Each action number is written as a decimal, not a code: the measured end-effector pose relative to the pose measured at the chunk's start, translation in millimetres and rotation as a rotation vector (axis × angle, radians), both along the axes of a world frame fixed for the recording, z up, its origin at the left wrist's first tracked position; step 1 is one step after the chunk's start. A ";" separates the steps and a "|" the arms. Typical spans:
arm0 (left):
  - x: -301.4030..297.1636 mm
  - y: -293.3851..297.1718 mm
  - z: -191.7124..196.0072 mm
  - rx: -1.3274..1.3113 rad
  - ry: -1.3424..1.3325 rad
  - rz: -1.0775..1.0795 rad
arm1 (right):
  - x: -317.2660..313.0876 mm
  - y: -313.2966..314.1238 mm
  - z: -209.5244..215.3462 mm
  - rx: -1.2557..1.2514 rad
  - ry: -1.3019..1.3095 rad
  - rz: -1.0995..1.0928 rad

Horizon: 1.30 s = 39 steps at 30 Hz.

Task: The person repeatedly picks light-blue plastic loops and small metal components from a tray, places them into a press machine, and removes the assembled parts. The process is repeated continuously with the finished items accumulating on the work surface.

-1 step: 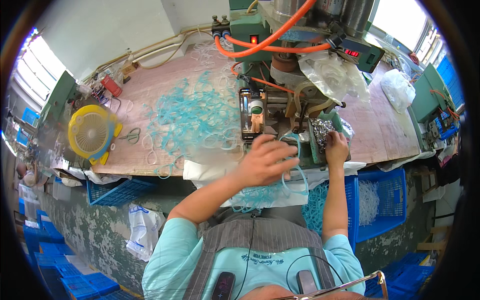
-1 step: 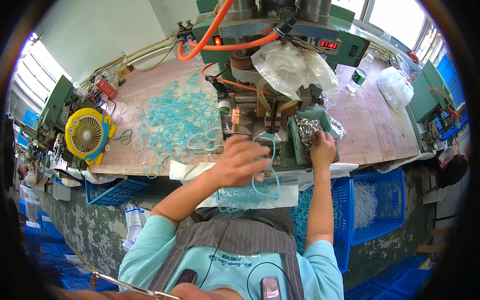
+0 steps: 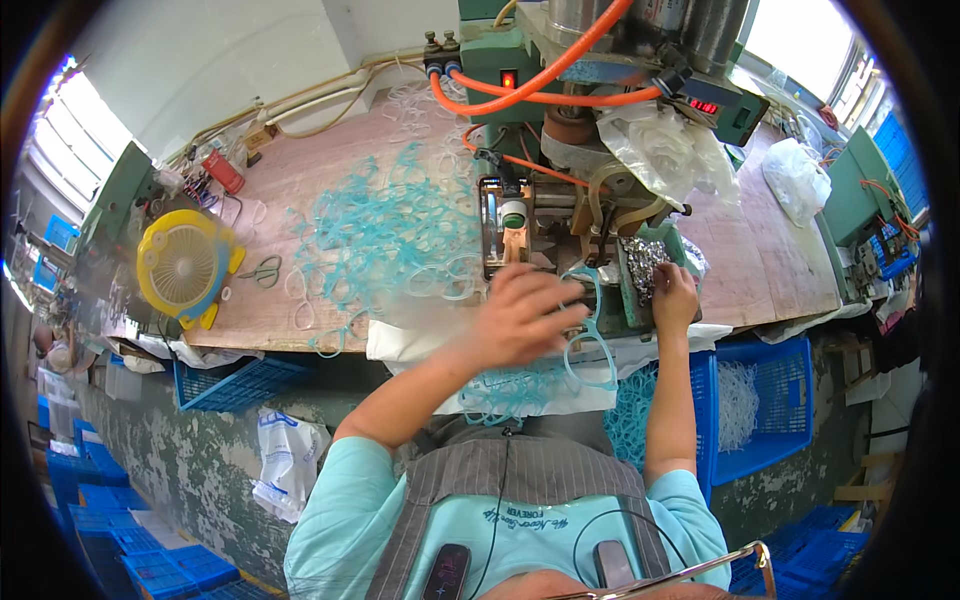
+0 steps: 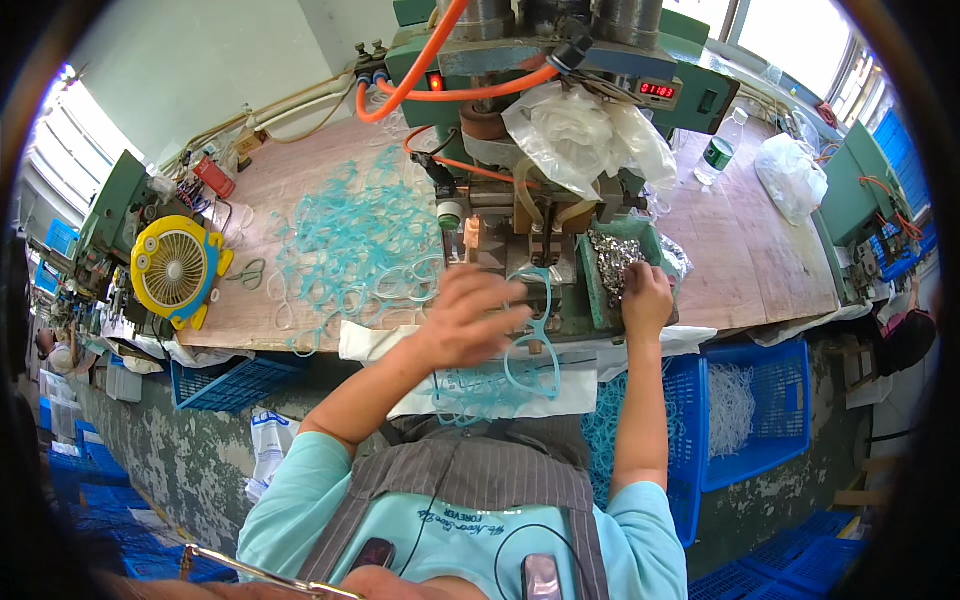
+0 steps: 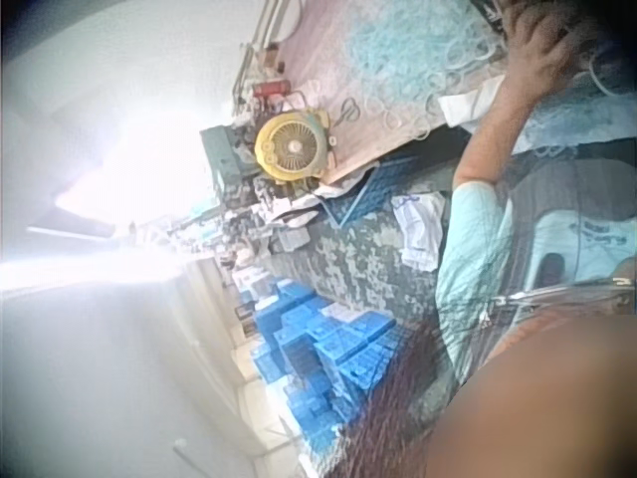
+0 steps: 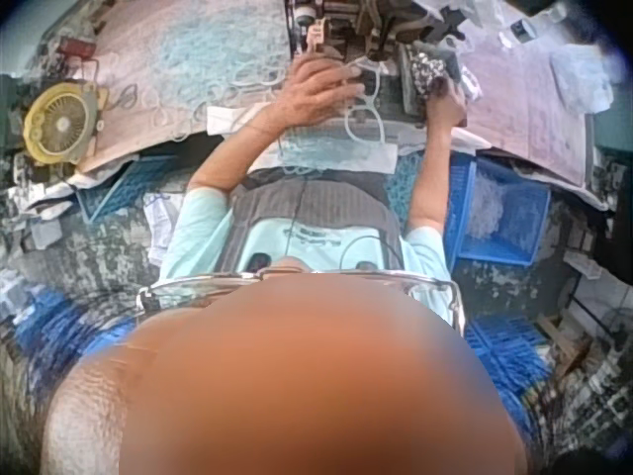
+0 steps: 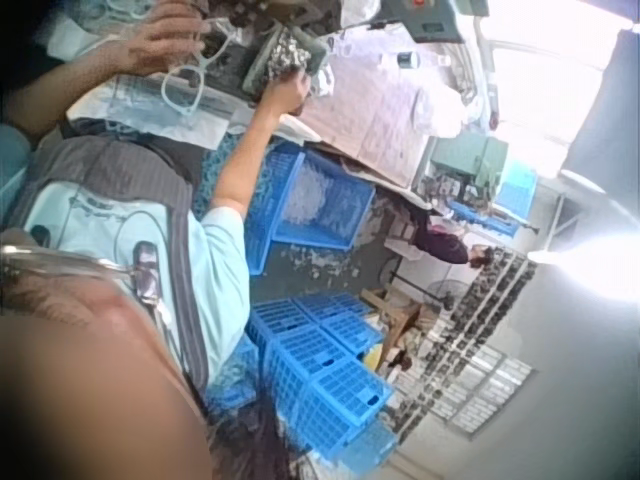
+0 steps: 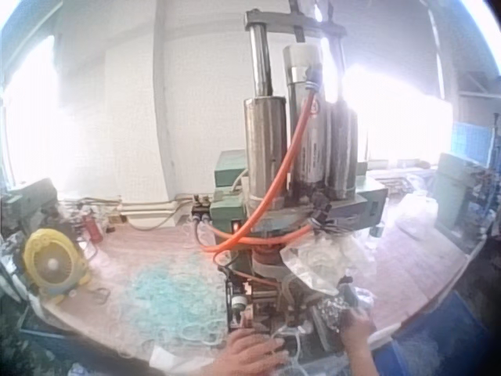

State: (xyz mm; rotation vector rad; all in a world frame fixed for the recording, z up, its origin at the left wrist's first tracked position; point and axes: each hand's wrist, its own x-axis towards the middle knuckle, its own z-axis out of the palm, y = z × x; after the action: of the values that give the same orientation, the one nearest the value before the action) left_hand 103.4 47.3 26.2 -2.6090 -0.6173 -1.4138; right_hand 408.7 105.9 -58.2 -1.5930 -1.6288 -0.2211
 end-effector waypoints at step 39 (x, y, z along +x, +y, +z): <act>-157.7 75.0 -33.0 -0.728 -0.761 0.438 | -64.1 -25.5 59.2 0.032 0.691 0.247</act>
State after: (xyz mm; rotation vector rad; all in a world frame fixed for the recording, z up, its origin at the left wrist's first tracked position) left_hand -54.4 122.4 -6.8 -1.9673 -1.9564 -2.2908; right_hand 344.6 80.4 1.0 -1.2302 -1.2392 0.3939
